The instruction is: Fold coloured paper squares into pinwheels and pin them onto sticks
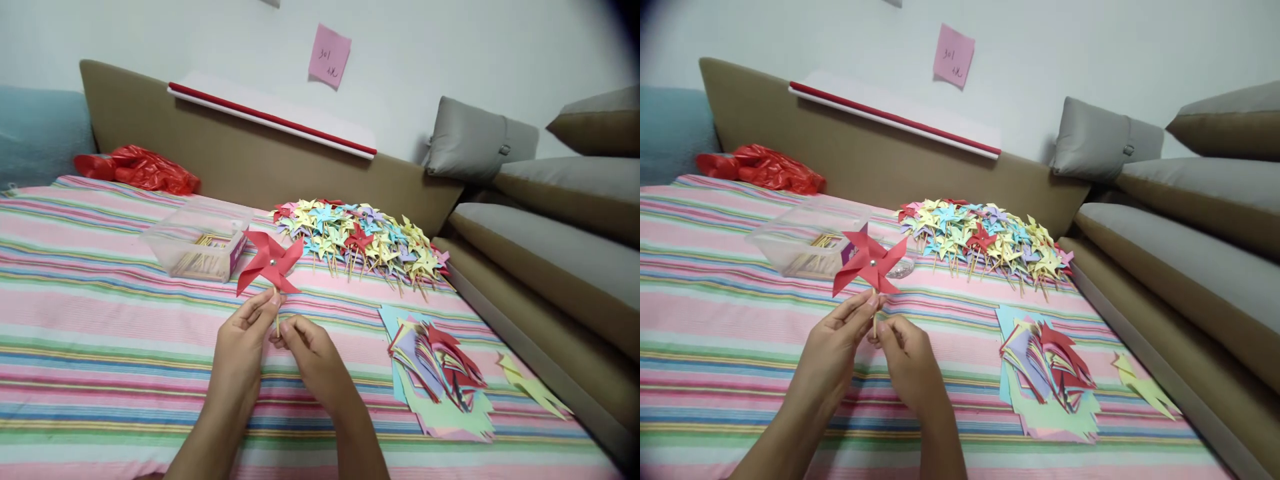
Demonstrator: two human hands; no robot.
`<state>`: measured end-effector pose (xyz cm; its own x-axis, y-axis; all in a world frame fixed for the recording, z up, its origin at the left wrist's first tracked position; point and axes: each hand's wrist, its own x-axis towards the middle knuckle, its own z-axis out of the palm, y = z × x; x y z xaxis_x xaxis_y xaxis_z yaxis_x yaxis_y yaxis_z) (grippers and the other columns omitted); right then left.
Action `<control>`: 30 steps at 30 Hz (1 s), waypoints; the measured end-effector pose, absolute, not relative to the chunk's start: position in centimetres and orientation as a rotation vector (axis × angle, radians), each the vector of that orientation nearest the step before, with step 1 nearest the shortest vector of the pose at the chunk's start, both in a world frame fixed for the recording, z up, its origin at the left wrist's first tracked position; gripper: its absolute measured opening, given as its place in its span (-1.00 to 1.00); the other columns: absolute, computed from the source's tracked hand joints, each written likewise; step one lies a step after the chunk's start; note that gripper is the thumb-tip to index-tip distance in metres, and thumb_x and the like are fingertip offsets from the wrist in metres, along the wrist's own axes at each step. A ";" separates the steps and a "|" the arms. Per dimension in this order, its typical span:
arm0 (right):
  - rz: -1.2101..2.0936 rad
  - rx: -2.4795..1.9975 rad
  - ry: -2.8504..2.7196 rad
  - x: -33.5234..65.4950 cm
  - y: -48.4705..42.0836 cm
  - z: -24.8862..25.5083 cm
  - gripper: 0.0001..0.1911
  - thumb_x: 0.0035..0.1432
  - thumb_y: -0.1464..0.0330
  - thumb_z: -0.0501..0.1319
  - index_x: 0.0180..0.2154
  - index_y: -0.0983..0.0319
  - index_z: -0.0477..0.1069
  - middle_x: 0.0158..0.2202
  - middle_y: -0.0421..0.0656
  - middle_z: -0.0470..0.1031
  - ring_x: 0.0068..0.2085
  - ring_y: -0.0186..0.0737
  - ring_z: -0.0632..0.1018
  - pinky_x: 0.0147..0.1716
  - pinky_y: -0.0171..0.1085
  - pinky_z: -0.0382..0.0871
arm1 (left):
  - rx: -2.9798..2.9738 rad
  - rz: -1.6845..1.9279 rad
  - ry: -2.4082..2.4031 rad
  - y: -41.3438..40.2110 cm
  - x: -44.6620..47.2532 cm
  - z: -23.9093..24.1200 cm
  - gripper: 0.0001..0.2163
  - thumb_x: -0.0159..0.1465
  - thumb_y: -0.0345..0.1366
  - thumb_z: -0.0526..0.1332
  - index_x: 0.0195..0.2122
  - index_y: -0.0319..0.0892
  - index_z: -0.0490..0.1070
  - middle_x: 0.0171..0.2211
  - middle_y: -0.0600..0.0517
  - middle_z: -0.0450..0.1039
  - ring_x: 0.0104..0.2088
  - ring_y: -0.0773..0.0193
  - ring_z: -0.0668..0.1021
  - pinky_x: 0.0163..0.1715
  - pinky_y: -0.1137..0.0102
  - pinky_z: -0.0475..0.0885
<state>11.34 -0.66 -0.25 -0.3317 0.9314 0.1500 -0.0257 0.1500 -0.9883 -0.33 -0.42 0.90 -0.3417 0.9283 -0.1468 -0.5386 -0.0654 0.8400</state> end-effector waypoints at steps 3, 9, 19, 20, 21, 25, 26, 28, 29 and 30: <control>1.311 -0.933 -1.547 11.0 -1.0 0.1 -0.69 0.35 0.11 0.17 -0.28 0.21 0.46 -0.28 -0.15 0.54 -0.18 -0.17 0.54 -0.13 -0.22 0.39 | 0.500 1.675 1.031 -0.6 -0.3 1.0 -0.57 -0.03 -0.20 0.55 -0.14 -0.22 0.59 -0.11 -0.12 0.65 0.03 0.07 0.61 -0.06 0.34 0.49; 1.085 -1.075 -1.564 11.7 -1.1 0.6 -0.72 0.35 0.16 0.18 -0.31 0.22 0.45 -0.34 -0.18 0.52 -0.26 -0.22 0.51 -0.21 -0.27 0.34 | 0.645 1.557 1.026 -0.8 -0.1 1.1 -0.54 0.16 -0.09 0.44 0.06 -0.14 0.54 0.09 -0.10 0.58 0.20 0.06 0.50 0.19 0.20 0.36; 0.349 -1.326 -1.201 28.4 4.1 8.0 -0.56 0.09 -0.06 0.35 -0.33 0.20 0.48 -0.42 -0.21 0.47 -0.34 -0.24 0.48 -0.23 -0.26 0.38 | 1.035 1.298 1.057 -0.7 -0.8 1.0 -0.49 0.27 0.17 0.22 0.06 -0.07 0.56 0.17 -0.08 0.51 0.17 -0.04 0.52 0.20 0.12 0.36; 0.337 -1.343 -1.169 30.0 5.3 8.7 -0.54 0.07 -0.08 0.35 -0.33 0.20 0.46 -0.43 -0.22 0.45 -0.36 -0.26 0.47 -0.26 -0.27 0.38 | 1.049 1.290 1.063 -0.6 -0.9 0.9 -0.49 0.26 0.17 0.21 0.06 -0.07 0.57 0.16 -0.08 0.52 0.16 -0.05 0.53 0.18 0.12 0.38; 0.334 -1.363 -1.144 31.5 6.7 9.2 -0.53 0.08 -0.09 0.33 -0.33 0.20 0.45 -0.45 -0.23 0.43 -0.39 -0.27 0.47 -0.31 -0.28 0.38 | 1.058 1.283 1.071 -0.5 -1.0 0.7 -0.49 0.26 0.18 0.21 0.05 -0.07 0.58 0.14 -0.09 0.53 0.15 -0.06 0.54 0.17 0.12 0.39; 0.398 -1.548 -1.093 35.2 13.3 9.6 -0.64 0.27 0.07 0.25 -0.35 0.24 0.41 -0.45 -0.23 0.41 -0.44 -0.33 0.47 -0.42 -0.32 0.39 | 1.064 1.259 1.098 0.1 -0.9 -0.3 -0.49 0.26 0.20 0.19 0.03 -0.04 0.59 0.08 -0.07 0.57 0.13 -0.07 0.55 0.18 0.08 0.39; 0.432 -1.623 -1.084 35.7 14.9 9.2 -0.66 0.32 0.12 0.23 -0.33 0.26 0.41 -0.44 -0.24 0.42 -0.44 -0.34 0.47 -0.43 -0.33 0.40 | 1.065 1.247 1.101 0.3 -0.8 -0.5 -0.48 0.25 0.21 0.19 0.03 -0.04 0.59 0.07 -0.07 0.58 0.12 -0.08 0.55 0.18 0.06 0.38; 0.492 -1.783 -1.063 36.7 17.5 8.2 -0.71 0.37 0.17 0.21 -0.24 0.29 0.44 -0.37 -0.22 0.47 -0.42 -0.35 0.50 -0.41 -0.31 0.45 | 1.078 1.216 1.096 0.6 -0.7 -0.9 -0.46 0.24 0.22 0.19 0.03 -0.05 0.59 0.07 -0.08 0.58 0.12 -0.09 0.55 0.19 0.02 0.36; 0.508 -1.856 -1.055 37.2 18.5 7.6 -0.71 0.38 0.17 0.20 -0.18 0.29 0.45 -0.32 -0.19 0.50 -0.40 -0.33 0.52 -0.39 -0.29 0.48 | 1.086 1.205 1.092 0.7 -0.6 -1.0 -0.45 0.24 0.23 0.18 0.03 -0.05 0.58 0.08 -0.09 0.57 0.12 -0.10 0.55 0.20 0.01 0.35; 0.512 -1.918 -1.052 37.7 19.2 7.0 -0.71 0.39 0.17 0.20 -0.13 0.29 0.46 -0.26 -0.17 0.52 -0.36 -0.32 0.54 -0.36 -0.27 0.51 | 1.094 1.197 1.087 0.8 -0.5 -1.1 -0.45 0.24 0.23 0.18 0.03 -0.05 0.59 0.08 -0.09 0.57 0.12 -0.10 0.54 0.20 0.01 0.35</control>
<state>37.74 19.19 7.04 0.5590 0.8278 0.0487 0.4721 -0.2694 -0.8394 -0.52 0.76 -1.07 0.0583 0.9973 -0.0453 -0.1409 0.0532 0.9886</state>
